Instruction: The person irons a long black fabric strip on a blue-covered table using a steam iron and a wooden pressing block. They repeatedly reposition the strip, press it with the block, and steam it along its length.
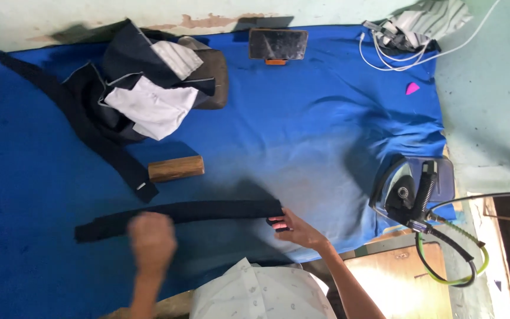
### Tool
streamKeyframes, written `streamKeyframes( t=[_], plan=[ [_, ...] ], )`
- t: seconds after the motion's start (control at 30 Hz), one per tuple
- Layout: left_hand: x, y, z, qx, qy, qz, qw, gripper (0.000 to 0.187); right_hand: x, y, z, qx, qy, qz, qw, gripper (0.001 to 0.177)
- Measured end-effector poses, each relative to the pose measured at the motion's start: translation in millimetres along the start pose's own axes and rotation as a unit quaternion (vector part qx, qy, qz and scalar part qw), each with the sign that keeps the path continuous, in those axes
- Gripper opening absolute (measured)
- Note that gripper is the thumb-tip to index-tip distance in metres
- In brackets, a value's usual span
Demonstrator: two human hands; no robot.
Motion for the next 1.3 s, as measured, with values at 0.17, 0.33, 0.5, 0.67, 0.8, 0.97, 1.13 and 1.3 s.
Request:
streamKeyframes(
  t=[0.17, 0.33, 0.5, 0.67, 0.8, 0.97, 1.13, 1.3],
  plan=[
    [0.4, -20.9, 119.7, 0.364, 0.093, -0.039, 0.926, 0.009, -0.3, 3.4, -23.1, 0.095, 0.049, 0.25, 0.962, 0.034],
    [-9.4, -26.3, 190.8, 0.443, 0.149, -0.016, 0.884, 0.018, -1.9, 11.2, -16.8, 0.062, 0.053, 0.325, 0.942, 0.032],
    [-27.9, -19.8, 218.1, 0.417, 0.166, -0.043, 0.892, 0.014, 7.8, 3.1, -11.8, 0.156, 0.099, 0.368, 0.911, 0.043],
    [-48.1, 1.8, 235.7, 0.433, 0.107, -0.146, 0.883, 0.021, 21.9, -17.6, -17.3, 0.218, 0.148, 0.334, 0.905, 0.046],
    [-61.5, 10.1, 241.1, 0.453, 0.031, -0.254, 0.854, 0.031, 31.7, -45.2, -13.8, 0.303, 0.177, 0.335, 0.874, 0.059],
    [-63.8, 19.7, 249.3, 0.455, -0.014, -0.285, 0.844, 0.027, 38.6, -134.7, 20.7, 0.39, -0.033, 0.399, 0.829, 0.04],
    [-73.3, 11.4, 254.6, 0.427, -0.048, -0.3, 0.852, 0.037, 137.6, -202.5, -82.4, 0.648, -0.177, 0.619, 0.407, 0.038],
    [-59.7, 27.4, 270.9, 0.364, -0.044, -0.246, 0.897, 0.056, 199.8, -299.2, -87.5, 0.305, 0.08, 0.63, 0.71, 0.095]
  ],
)
Point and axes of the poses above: each hand's wrist, its own x-axis away from the middle knuckle, its own y-axis out of the palm, z = x × y, the point moved 4 cm from there along -x, towards the middle knuckle, and after that the axes turned 7 degrees about -x, right-handed, at the moved point
